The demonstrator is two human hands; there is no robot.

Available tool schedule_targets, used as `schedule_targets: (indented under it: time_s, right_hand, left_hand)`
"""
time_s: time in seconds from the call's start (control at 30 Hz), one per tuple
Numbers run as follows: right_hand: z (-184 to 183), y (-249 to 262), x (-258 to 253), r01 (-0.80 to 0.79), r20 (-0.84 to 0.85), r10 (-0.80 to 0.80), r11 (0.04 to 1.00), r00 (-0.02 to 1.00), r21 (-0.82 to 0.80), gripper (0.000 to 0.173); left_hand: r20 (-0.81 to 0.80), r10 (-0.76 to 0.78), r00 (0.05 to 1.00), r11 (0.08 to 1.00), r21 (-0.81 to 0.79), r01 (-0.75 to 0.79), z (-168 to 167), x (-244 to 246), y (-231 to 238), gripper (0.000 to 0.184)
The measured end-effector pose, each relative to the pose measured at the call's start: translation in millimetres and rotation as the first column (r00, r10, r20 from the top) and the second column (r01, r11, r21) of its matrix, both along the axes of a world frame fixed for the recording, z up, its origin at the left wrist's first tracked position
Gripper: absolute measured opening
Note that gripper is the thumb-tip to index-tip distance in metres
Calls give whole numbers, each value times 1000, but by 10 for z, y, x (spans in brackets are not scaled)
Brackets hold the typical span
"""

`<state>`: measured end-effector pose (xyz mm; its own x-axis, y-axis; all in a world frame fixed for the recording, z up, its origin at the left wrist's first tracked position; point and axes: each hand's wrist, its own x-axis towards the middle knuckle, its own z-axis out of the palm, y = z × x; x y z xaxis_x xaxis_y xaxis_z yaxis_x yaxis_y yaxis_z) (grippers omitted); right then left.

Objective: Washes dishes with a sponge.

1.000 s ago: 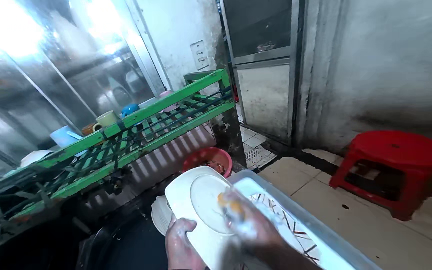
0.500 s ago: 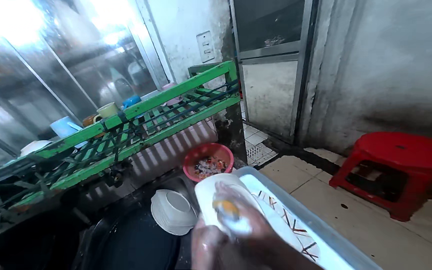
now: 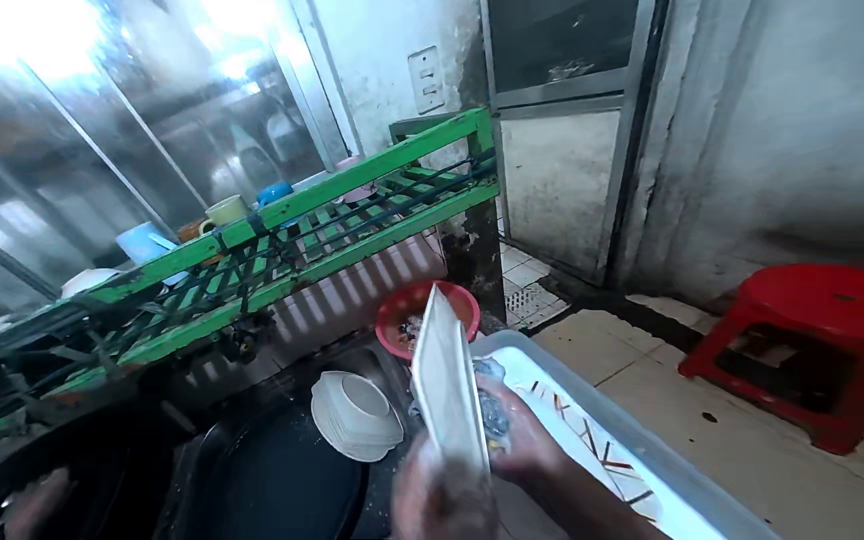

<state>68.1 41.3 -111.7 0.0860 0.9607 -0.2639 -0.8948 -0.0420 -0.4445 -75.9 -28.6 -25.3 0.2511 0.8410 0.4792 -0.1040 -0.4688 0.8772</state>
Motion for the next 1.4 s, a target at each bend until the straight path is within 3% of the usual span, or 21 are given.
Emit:
schedule_targets:
  time_s: [0.07,0.13,0.17,0.2,0.27,0.33,0.4,0.47,0.57,0.63,0.7,0.77,0.8,0.87,0.93,0.97,1.03,1.07,1.17,1.23,1.4]
  right_hand:
    - [40,-52,-133,-45,-48,50,995,998,86,41]
    - [548,-273,-258,-95,106,112,984,988,-154,39]
    - [633,-332,-363,-85,198,124,977,972,-196,36]
    - [618,-365,-440,-99,239,142,978,961,-183,33]
    - [311,-332,-452,-236,340,268,963,901,-134,27]
    - [27,-316,-309,-332,499,352,934,791,-132,28]
    - [-89,-352,-10,-260,735,360,932,575,-253,38]
    - [-190,-467,399,-184,912,380,918,154,-352,47]
    - [-393,-643,813,-154,845,390,870,-367,-468,48]
    - [-443,-686,902,-129,771,365,860,-523,-494,46]
    - [-428,-701,901,-120,755,364,858,-545,-500,48]
    - [-410,-696,886,-121,760,389,847,-521,-517,49]
    - [-421,-688,890,-118,759,399,844,-515,-523,48]
    - [-479,-669,915,-123,761,407,839,-506,-530,49]
    - [-570,-673,947,-126,778,410,844,-475,-522,49]
    - [-654,-681,968,-126,795,397,857,-458,-500,49]
    - [-784,-701,981,-111,833,356,892,-422,-438,45]
    - [-874,-704,978,-90,857,327,916,-399,-392,44]
    - [-1110,-632,983,-49,895,274,949,-352,-310,46]
    - [-1085,-540,996,-57,906,349,927,-240,-372,51]
    - [-511,-481,669,-52,911,375,927,172,-372,54]
  left_hand:
    - [-167,125,978,961,267,-77,-94,59,-61,30]
    - [-335,245,910,892,445,-77,-159,116,-34,31]
    - [-357,290,888,872,481,-91,-212,128,19,34]
    - [-312,317,896,876,459,-150,-273,127,76,36]
    - [-244,401,883,908,234,-348,-303,38,166,41]
    - [-329,494,805,860,50,-507,-361,-247,388,48]
    - [-457,534,711,811,39,-584,-594,-667,679,54]
    - [-638,505,582,763,14,-646,-869,-1081,927,55]
    - [-812,363,457,718,-70,-693,-1248,-1436,1257,58]
    - [-831,308,463,775,-63,-629,-1292,-1317,1377,63]
    - [-829,277,486,872,5,-489,-1152,-883,1425,58]
    - [-898,153,413,965,46,-257,-940,-291,1401,46]
    - [-937,97,335,990,58,-126,-920,-12,1399,41]
    - [-996,-33,81,999,-29,45,-978,423,1386,36]
    - [-979,-159,-130,985,-165,40,-1047,691,1390,36]
    - [-966,-202,-159,978,-208,17,-1081,760,1419,37]
    - [-960,-270,-72,963,-267,-45,-1130,794,1523,38]
    - [-946,-320,40,942,-323,-88,-1128,773,1576,38]
    - [-739,-401,541,803,-568,-180,-1034,651,1605,30]
    - [-527,-330,783,706,-689,-166,-957,604,1476,26]
    - [-343,-190,920,723,-683,-105,-899,563,1057,36]
